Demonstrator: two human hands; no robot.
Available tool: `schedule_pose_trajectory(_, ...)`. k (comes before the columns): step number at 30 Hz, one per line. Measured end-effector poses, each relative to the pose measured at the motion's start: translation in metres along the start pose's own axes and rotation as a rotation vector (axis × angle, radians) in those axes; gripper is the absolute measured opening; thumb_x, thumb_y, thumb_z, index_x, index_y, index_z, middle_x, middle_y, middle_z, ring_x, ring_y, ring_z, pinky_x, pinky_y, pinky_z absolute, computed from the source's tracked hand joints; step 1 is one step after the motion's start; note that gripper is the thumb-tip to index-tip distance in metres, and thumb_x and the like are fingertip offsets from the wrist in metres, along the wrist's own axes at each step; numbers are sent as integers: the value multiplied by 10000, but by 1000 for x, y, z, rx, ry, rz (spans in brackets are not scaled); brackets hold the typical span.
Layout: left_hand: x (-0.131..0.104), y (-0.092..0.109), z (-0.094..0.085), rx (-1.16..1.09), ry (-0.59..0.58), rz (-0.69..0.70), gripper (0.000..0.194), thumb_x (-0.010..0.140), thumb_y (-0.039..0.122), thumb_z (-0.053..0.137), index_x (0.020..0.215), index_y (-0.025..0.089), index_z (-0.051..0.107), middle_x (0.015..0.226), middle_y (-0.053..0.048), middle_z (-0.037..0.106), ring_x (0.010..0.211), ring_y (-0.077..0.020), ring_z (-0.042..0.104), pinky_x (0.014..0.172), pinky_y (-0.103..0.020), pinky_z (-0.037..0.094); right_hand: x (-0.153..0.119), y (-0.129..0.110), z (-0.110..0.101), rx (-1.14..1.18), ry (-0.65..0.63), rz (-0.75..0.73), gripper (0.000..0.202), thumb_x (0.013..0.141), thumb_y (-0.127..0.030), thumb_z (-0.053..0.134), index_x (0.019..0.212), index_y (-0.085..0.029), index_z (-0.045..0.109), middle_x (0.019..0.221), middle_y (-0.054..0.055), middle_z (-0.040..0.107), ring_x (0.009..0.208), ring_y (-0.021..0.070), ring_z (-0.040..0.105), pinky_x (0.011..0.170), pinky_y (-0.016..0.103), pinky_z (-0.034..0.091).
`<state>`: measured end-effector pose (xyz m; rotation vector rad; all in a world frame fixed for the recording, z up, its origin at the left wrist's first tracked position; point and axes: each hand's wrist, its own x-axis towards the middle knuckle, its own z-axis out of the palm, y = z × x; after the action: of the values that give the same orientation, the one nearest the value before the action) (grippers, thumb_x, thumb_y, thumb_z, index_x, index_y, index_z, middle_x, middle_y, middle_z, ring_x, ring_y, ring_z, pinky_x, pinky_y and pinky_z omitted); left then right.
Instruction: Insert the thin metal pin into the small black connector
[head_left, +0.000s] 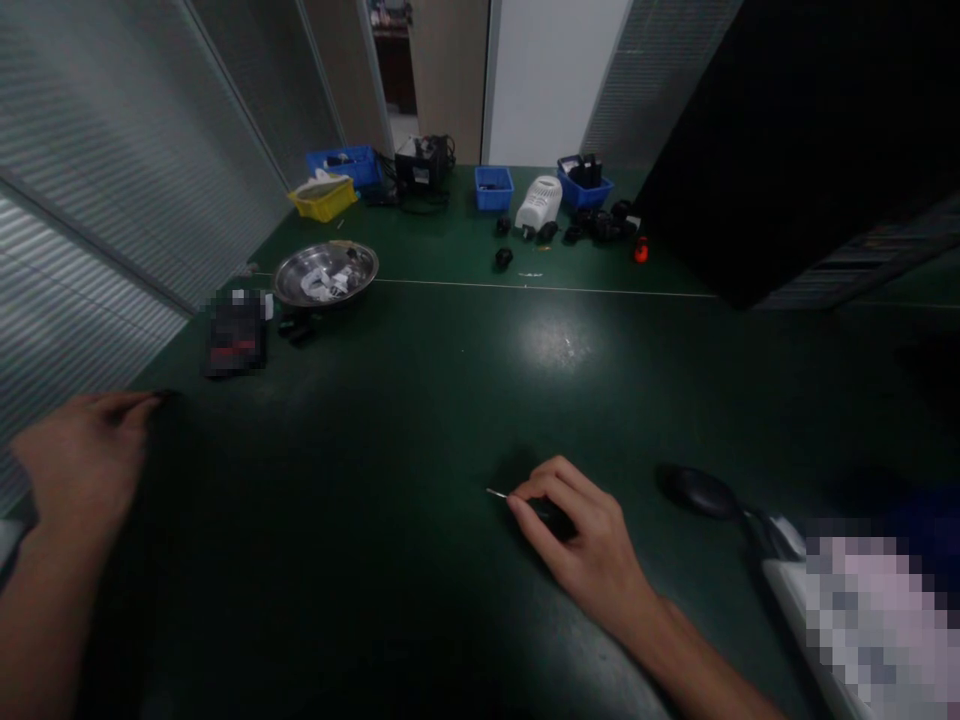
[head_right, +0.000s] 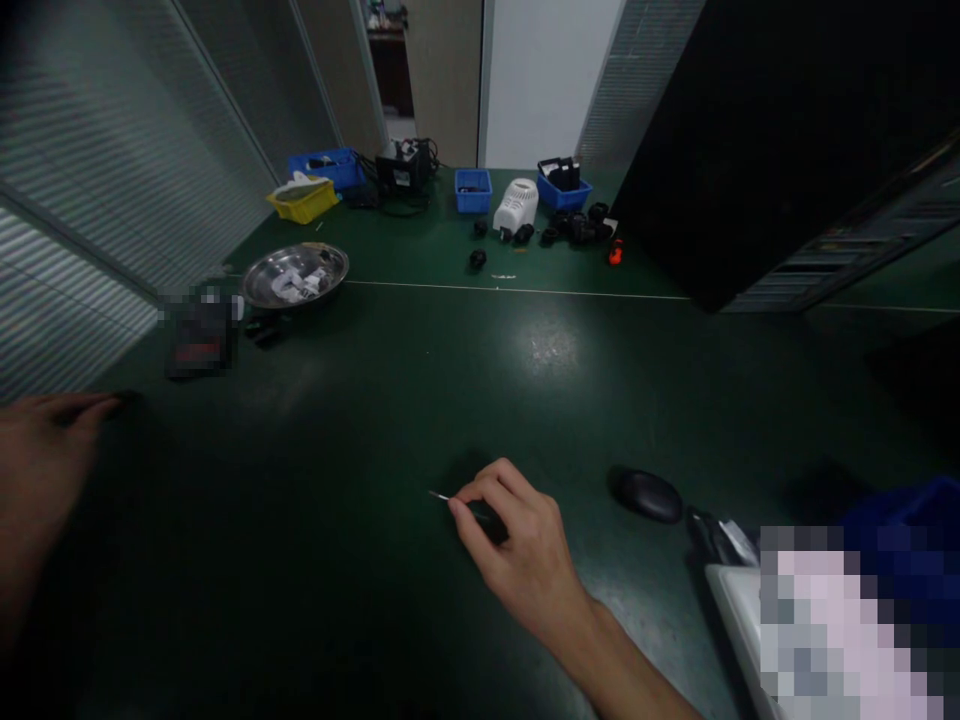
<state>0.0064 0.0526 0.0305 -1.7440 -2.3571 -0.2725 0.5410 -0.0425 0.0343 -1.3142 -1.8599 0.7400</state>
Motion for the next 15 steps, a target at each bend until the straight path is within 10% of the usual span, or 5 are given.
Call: schedule_pose_trajectory(15, -8, 16, -5, 353, -8, 105, 636, 1020, 472, 242, 1180, 80, 716, 1028, -167, 680, 863, -279, 582, 708, -340, 451, -1, -1, -1, -6, -9, 4, 168, 1011, -283, 573, 932, -214, 704, 912, 55, 652, 791, 164, 647, 696, 284, 534)
